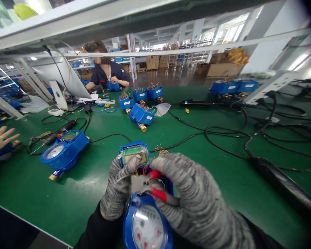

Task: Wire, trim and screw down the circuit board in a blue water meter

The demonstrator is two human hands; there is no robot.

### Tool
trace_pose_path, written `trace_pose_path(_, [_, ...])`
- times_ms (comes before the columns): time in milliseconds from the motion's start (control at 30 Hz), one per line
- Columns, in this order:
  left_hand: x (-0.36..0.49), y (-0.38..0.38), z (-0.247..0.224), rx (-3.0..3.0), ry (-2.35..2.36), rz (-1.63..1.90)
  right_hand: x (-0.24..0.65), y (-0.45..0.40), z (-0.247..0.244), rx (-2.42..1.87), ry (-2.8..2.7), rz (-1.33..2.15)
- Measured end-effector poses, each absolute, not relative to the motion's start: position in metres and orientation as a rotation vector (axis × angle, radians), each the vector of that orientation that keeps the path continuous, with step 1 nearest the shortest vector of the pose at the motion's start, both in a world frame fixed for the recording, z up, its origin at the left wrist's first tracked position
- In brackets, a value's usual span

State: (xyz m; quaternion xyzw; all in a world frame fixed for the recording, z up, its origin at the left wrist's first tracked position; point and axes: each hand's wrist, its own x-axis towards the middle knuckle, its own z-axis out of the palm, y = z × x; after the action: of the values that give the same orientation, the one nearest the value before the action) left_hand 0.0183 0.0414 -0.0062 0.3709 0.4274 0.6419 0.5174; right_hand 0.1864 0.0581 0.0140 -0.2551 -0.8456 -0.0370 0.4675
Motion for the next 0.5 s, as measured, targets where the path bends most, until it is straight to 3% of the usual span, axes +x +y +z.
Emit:
trace_pose_path(200, [0.015,0.043,-0.016,0.768,0.946,1.534,0.228,0.081,0.032,-0.927,-2.078,-0.203])
trace_pose_path(367, [0.014,0.041,-0.013,0.803,0.934,1.514,0.231,0.081,0.03,-0.909,-2.271,-0.388])
trace_pose_path(500, [0.015,0.042,-0.01,0.888,1.002,1.551,0.223,0.078,0.026,-0.863,-2.234,-0.297])
